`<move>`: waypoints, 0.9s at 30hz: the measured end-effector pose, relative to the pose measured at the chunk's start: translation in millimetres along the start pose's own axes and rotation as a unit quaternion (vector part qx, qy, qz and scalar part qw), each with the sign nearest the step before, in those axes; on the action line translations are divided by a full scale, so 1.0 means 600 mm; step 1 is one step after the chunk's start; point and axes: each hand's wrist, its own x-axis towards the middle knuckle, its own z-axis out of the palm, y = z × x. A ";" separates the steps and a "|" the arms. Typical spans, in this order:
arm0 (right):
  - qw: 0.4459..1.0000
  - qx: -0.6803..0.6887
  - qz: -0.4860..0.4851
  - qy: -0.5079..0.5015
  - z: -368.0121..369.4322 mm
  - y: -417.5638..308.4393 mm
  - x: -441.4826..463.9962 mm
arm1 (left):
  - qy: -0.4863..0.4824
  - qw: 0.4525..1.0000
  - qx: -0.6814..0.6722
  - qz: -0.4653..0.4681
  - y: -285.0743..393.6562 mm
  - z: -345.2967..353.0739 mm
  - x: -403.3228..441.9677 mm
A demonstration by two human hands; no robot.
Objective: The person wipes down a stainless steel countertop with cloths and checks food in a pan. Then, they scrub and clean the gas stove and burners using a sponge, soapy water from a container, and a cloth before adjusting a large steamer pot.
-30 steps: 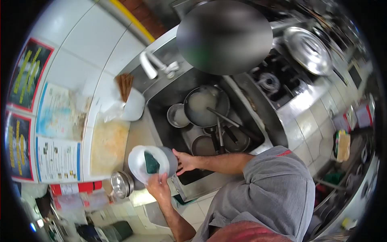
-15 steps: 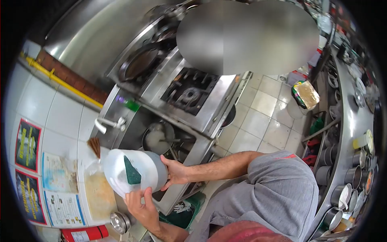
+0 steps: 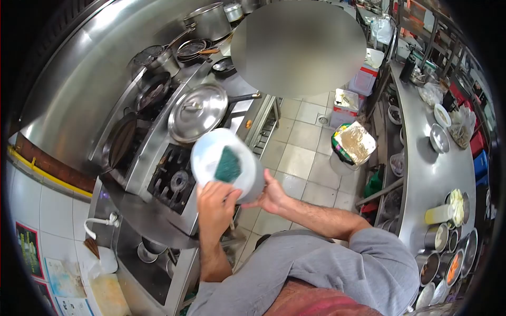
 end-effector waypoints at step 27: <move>0.989 -0.086 -0.087 0.082 -0.261 -0.989 0.649 | -0.018 0.998 0.055 0.028 -0.332 0.748 0.922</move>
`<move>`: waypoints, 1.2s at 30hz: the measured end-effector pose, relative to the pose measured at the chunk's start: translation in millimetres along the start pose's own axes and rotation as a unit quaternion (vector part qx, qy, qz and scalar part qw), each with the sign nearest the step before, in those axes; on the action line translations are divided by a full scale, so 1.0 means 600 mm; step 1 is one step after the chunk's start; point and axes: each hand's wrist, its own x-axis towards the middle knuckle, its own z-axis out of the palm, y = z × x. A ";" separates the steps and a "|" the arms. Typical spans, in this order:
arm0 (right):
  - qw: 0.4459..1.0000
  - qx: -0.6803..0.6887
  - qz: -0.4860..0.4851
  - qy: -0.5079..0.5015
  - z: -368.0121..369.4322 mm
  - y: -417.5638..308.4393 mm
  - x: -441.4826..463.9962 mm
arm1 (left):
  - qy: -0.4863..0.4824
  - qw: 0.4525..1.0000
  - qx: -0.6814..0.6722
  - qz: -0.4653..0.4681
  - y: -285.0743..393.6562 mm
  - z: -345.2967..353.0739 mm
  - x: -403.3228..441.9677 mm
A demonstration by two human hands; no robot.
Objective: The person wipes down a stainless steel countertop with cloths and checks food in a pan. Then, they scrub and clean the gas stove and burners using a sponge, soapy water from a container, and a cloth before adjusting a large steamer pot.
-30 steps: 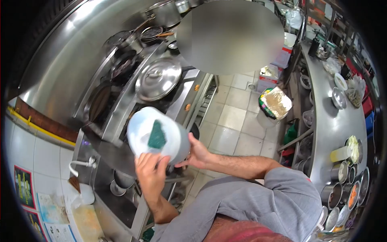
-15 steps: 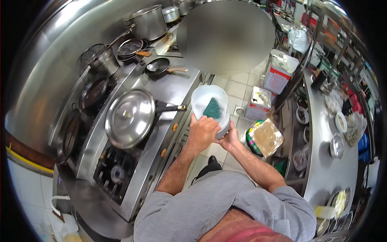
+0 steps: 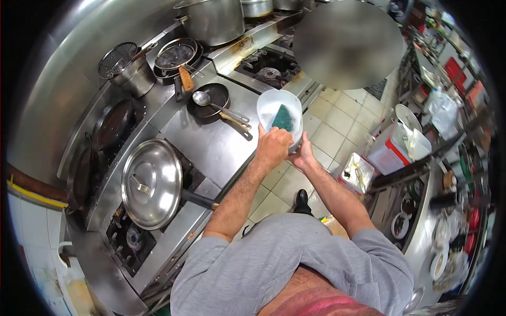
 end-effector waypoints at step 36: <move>0.222 -0.858 -0.054 -0.460 0.292 -0.179 0.370 | 0.365 0.537 -0.372 -0.663 -0.223 0.080 -0.109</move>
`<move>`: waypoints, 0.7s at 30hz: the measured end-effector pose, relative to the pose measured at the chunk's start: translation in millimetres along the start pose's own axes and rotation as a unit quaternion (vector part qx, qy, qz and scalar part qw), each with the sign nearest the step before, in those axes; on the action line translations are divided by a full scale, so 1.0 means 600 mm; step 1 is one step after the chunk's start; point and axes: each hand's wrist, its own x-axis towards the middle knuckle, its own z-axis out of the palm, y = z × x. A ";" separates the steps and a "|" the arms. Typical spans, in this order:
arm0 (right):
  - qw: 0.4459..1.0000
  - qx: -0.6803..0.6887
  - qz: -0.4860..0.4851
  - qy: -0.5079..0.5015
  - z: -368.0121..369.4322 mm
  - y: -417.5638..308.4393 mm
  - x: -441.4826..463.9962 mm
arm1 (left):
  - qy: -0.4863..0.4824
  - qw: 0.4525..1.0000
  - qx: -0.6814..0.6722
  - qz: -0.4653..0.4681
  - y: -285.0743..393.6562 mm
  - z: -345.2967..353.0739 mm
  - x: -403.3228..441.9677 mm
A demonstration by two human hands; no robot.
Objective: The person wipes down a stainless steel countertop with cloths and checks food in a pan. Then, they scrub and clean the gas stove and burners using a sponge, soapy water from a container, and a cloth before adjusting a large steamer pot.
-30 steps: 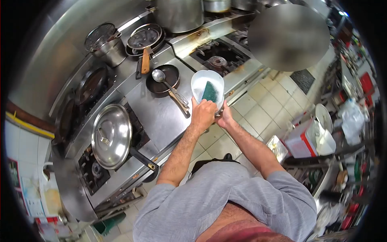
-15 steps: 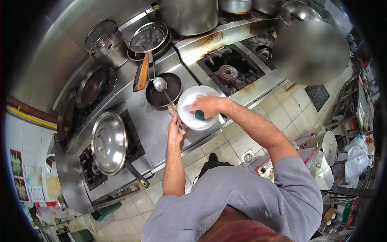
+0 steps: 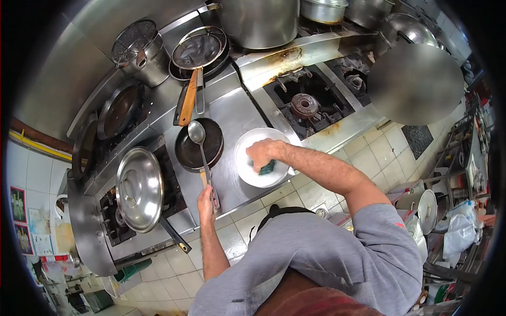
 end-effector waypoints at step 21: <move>0.709 0.565 -0.100 0.410 -0.075 0.238 -0.056 | 0.238 0.879 0.242 0.334 0.072 0.272 -0.129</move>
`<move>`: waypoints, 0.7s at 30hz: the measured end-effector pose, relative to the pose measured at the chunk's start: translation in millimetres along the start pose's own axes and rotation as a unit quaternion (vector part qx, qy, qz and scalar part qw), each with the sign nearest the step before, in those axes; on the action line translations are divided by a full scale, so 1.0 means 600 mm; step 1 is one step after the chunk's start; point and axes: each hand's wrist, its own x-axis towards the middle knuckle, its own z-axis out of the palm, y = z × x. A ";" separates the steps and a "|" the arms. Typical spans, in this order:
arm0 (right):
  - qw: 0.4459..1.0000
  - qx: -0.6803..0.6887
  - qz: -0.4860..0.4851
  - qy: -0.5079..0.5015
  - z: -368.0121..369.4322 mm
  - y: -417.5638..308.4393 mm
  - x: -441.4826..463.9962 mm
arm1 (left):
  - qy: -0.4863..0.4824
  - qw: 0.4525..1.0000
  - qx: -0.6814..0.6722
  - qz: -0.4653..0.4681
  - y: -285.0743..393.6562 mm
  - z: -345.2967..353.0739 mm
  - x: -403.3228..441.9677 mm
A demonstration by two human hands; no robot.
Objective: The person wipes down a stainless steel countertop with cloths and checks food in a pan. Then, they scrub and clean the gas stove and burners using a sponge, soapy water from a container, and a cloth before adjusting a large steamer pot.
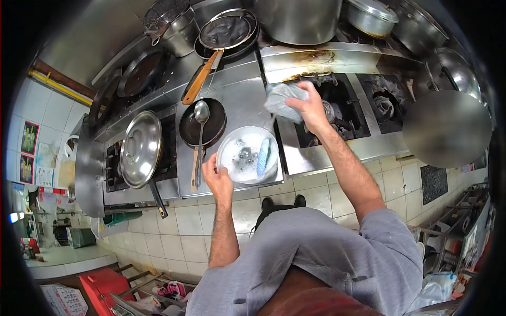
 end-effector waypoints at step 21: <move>0.828 -0.523 -0.170 -0.109 0.055 0.259 -0.056 | 0.049 0.998 -0.034 -0.006 0.001 0.037 0.095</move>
